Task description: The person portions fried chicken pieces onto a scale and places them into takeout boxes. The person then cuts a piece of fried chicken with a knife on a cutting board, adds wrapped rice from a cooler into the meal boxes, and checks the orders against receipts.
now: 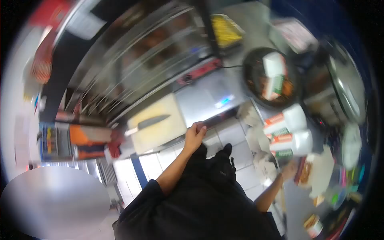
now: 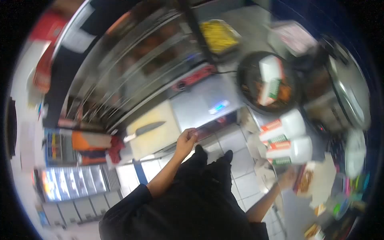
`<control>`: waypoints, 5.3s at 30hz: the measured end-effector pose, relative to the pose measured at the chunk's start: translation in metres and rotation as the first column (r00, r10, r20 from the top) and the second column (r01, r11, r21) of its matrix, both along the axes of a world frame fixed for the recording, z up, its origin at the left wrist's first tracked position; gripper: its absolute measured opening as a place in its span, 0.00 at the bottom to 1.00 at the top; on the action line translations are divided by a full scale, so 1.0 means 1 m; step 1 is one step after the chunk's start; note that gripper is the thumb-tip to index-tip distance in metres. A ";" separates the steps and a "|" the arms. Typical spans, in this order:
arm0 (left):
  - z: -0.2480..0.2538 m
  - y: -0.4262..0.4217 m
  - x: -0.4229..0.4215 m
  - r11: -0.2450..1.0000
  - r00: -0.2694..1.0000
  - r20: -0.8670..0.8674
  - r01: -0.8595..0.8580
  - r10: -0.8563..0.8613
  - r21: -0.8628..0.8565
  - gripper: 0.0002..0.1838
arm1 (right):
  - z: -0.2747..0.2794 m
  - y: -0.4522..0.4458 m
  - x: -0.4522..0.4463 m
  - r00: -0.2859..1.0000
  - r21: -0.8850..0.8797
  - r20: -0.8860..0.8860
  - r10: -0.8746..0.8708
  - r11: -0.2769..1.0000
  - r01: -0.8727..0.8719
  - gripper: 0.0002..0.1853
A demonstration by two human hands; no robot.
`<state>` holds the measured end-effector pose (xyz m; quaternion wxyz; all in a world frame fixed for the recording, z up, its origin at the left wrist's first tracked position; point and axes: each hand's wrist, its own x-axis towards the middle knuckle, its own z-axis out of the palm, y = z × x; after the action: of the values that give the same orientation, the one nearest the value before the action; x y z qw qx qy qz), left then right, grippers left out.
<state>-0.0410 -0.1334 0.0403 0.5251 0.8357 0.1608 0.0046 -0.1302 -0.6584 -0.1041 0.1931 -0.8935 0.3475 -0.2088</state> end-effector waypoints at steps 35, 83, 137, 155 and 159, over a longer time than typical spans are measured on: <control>0.083 0.460 -0.003 0.504 0.264 0.679 -0.845 0.685 -0.180 0.19 | 0.278 0.498 0.399 0.665 0.168 0.676 0.317 0.812 -0.558 0.30; 0.075 0.185 -0.031 0.891 0.912 0.095 -0.362 0.400 -0.274 0.20 | 0.322 0.638 0.330 0.331 -0.047 -0.333 0.883 0.335 -0.941 0.29; 0.071 -0.187 0.341 0.457 0.996 -0.064 -0.084 0.059 -0.886 0.10 | 0.112 0.173 0.337 0.864 0.704 0.125 0.487 0.571 -0.424 0.18; 0.056 -0.247 0.320 0.870 0.883 0.219 0.456 -0.415 -0.188 0.09 | 0.111 0.175 0.315 0.941 0.549 0.234 0.245 0.765 -0.336 0.08; 0.105 -0.262 0.322 0.828 0.898 0.274 0.429 -0.345 -0.361 0.06 | 0.131 0.183 0.312 0.952 0.625 0.083 0.293 0.729 -0.279 0.13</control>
<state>0.2815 -0.3958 0.1457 0.6923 0.7164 -0.0680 -0.0537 0.1816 -0.4759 0.0269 0.5067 -0.8218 0.2575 -0.0387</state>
